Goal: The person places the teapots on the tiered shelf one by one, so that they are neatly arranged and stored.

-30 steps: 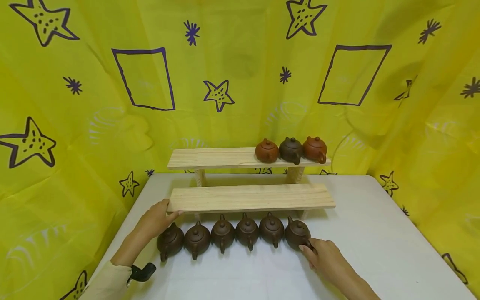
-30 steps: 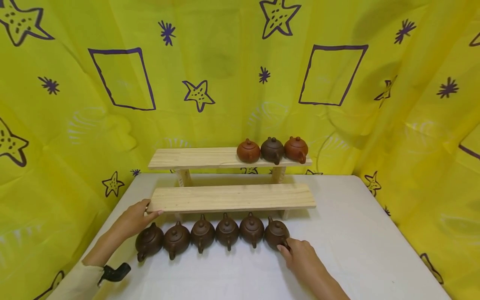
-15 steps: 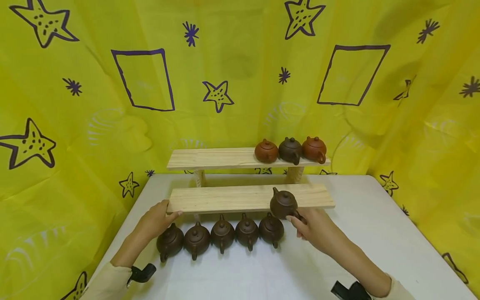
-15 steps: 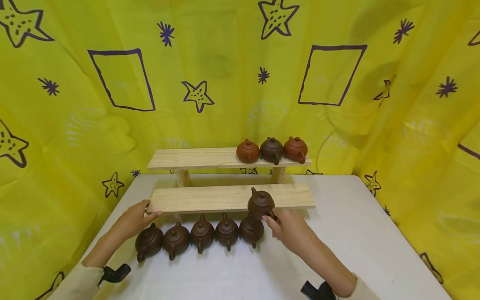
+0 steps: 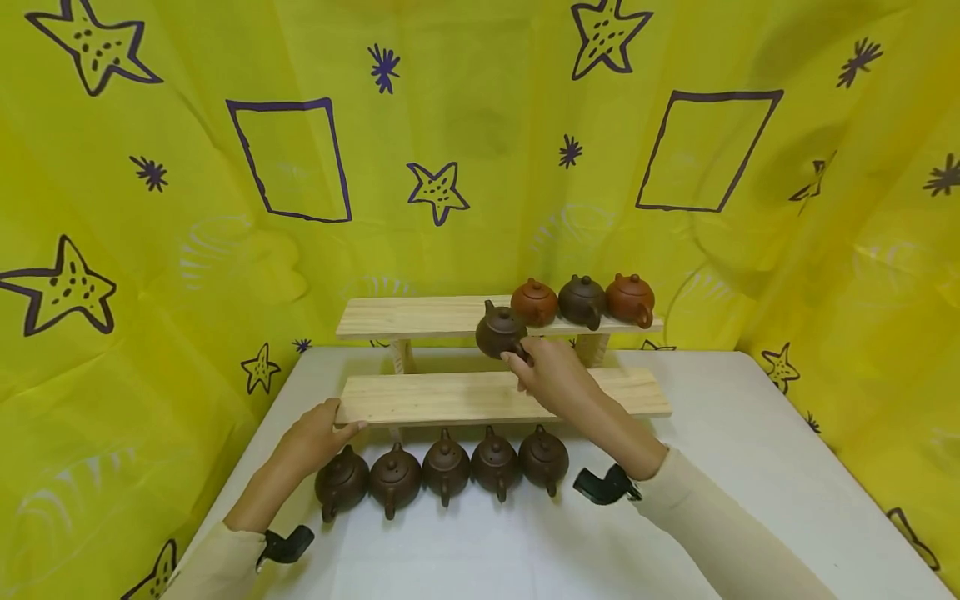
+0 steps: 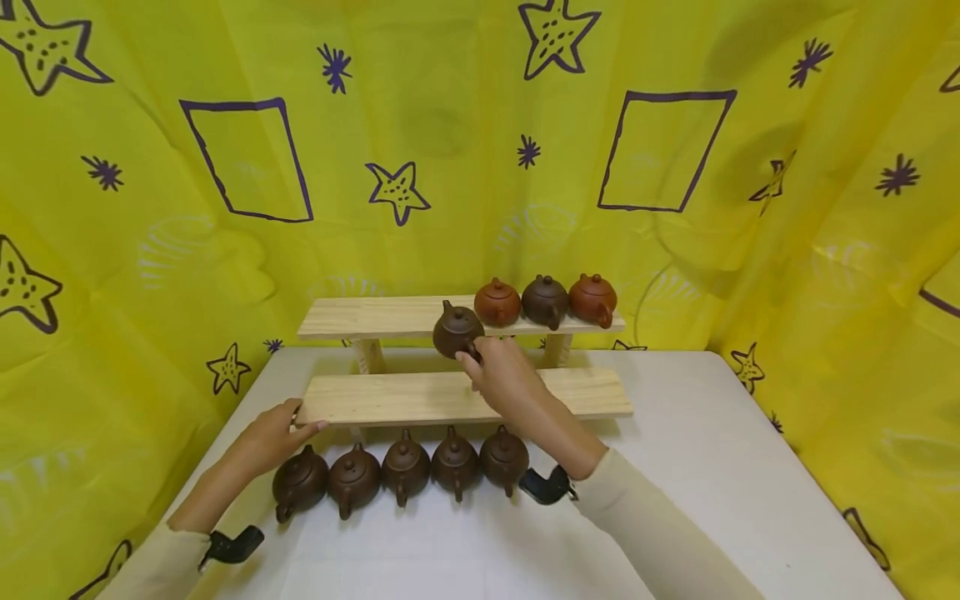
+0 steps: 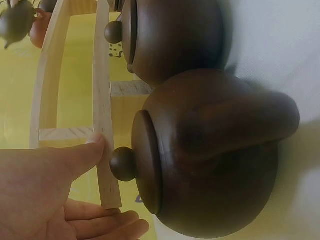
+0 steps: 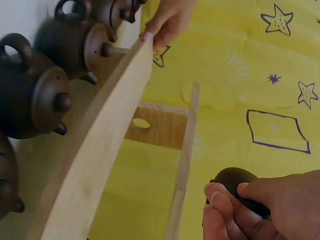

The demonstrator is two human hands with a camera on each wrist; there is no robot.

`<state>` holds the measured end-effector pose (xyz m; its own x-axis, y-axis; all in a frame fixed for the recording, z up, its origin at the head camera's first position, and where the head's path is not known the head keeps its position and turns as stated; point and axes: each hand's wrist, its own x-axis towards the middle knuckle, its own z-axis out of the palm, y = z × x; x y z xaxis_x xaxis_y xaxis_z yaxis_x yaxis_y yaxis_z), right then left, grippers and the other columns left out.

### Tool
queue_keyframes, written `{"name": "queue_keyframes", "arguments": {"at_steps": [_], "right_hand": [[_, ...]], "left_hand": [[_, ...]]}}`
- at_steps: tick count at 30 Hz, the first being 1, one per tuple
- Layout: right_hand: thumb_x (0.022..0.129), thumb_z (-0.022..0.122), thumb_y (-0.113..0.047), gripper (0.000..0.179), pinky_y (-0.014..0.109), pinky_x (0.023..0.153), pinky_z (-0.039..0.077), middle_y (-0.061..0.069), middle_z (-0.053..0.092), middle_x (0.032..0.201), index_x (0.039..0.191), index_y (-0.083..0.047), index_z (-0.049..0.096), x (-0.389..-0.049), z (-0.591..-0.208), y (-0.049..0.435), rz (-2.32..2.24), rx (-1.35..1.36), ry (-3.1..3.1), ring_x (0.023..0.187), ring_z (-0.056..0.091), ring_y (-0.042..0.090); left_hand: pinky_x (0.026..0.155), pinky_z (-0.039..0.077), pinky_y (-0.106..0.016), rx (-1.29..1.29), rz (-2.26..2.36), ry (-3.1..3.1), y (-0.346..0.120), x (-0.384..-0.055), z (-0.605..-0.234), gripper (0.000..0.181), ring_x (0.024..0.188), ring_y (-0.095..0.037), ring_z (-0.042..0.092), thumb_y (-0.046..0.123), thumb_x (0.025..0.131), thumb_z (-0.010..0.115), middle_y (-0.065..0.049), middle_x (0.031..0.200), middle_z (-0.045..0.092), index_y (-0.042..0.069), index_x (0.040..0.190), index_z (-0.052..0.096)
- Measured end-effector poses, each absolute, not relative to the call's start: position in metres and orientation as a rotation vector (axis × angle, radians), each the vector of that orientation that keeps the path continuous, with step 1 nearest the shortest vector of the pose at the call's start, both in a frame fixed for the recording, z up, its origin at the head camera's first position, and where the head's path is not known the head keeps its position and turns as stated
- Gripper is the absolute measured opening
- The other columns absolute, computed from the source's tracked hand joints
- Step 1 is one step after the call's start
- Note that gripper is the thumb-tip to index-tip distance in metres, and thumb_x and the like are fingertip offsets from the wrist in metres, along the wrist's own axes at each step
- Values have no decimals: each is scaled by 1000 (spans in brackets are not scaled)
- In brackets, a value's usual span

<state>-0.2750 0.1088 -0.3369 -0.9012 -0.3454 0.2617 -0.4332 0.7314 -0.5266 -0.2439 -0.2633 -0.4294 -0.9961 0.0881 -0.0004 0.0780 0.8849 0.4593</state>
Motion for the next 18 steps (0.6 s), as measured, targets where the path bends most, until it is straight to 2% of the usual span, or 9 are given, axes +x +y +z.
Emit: {"name": "queue_keyframes", "arguments": {"at_steps": [3,9,18], "right_hand": [[110,59,-26,35,30,56,47,2,66,64,83,-4,64,-288,-331,96,865,625,-2793,55,60,15],[109,60,-25,37,28,53,43,9,63,67,80,-2,63,-315,-330,74,760,566,-2780,55,60,21],[110,58,-26,37,29,55,49,10,72,69,106,7,72,-340,-334,63,792,415,-2819,59,68,22]], "left_hand": [[88,53,-59,137,732,3040,-262,-244,-431,65,107,-43,66,36,104,68,-34,122,65,-19,132,51],[80,52,-52,141,735,3042,-264,-244,-428,57,93,-34,63,36,103,69,-25,109,67,-15,123,54],[81,53,-52,129,735,3033,-263,-243,-428,61,94,-35,63,35,103,68,-28,112,67,-18,129,52]]}}
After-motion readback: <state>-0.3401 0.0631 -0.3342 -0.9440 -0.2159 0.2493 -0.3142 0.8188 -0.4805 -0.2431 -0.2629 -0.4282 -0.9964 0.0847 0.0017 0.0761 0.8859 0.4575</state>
